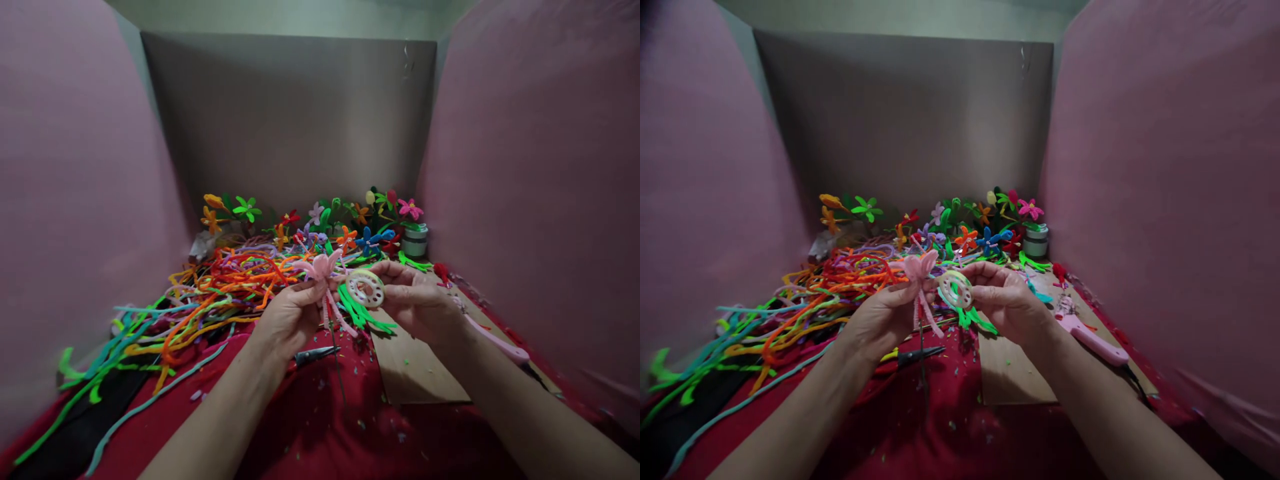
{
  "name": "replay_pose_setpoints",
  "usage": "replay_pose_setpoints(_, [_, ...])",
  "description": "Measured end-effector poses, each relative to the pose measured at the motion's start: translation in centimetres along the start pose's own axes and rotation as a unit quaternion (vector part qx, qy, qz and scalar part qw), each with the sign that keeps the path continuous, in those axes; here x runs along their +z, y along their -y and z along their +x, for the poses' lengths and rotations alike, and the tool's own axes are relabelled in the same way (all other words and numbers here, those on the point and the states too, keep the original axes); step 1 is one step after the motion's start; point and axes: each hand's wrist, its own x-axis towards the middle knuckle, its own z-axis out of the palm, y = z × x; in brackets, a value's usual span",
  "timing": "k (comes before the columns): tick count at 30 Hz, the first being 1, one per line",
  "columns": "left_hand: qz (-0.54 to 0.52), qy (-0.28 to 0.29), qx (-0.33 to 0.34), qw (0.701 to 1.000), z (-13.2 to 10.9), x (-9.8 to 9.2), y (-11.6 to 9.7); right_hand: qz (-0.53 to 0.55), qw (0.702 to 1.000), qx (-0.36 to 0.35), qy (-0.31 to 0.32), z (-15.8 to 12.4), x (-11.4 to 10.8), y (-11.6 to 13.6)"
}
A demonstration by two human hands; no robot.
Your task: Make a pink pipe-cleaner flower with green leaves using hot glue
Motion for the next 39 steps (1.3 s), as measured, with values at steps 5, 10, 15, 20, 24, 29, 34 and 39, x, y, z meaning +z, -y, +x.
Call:
replay_pose_setpoints(5, [0.020,-0.008,-0.038,0.999,-0.1,-0.4,0.0,-0.013,0.999,-0.018,0.028,-0.5,-0.8,0.0])
replay_pose_setpoints(10, [0.042,-0.010,-0.044,0.998,-0.1,-0.5,0.2,-0.037,0.999,0.005,0.037,-1.3,-1.6,0.2])
replay_pose_setpoints(15, [0.079,-0.006,-0.045,0.996,-0.4,0.2,0.0,-0.014,0.995,0.078,0.054,-1.8,-2.0,-0.5])
replay_pose_setpoints(20, [0.098,0.031,-0.078,0.992,-0.6,0.6,0.2,0.002,0.991,0.126,0.037,-2.1,-1.0,-2.5])
replay_pose_setpoints(24, [0.095,0.046,-0.079,0.991,-0.6,0.6,0.3,0.035,0.991,0.131,0.016,-2.0,-0.2,-3.9])
replay_pose_setpoints(29, [0.092,0.026,-0.064,0.993,-0.5,0.1,-0.1,0.038,0.995,0.065,-0.061,-1.7,-0.4,-3.4])
replay_pose_setpoints(34, [0.074,-0.011,-0.054,0.996,-0.2,-0.1,-0.1,0.034,0.992,0.009,-0.117,-1.3,-0.6,-1.6])
replay_pose_setpoints(39, [0.034,-0.007,-0.070,0.997,0.2,0.0,0.8,0.049,0.990,-0.041,-0.123,-1.2,0.0,-1.1])
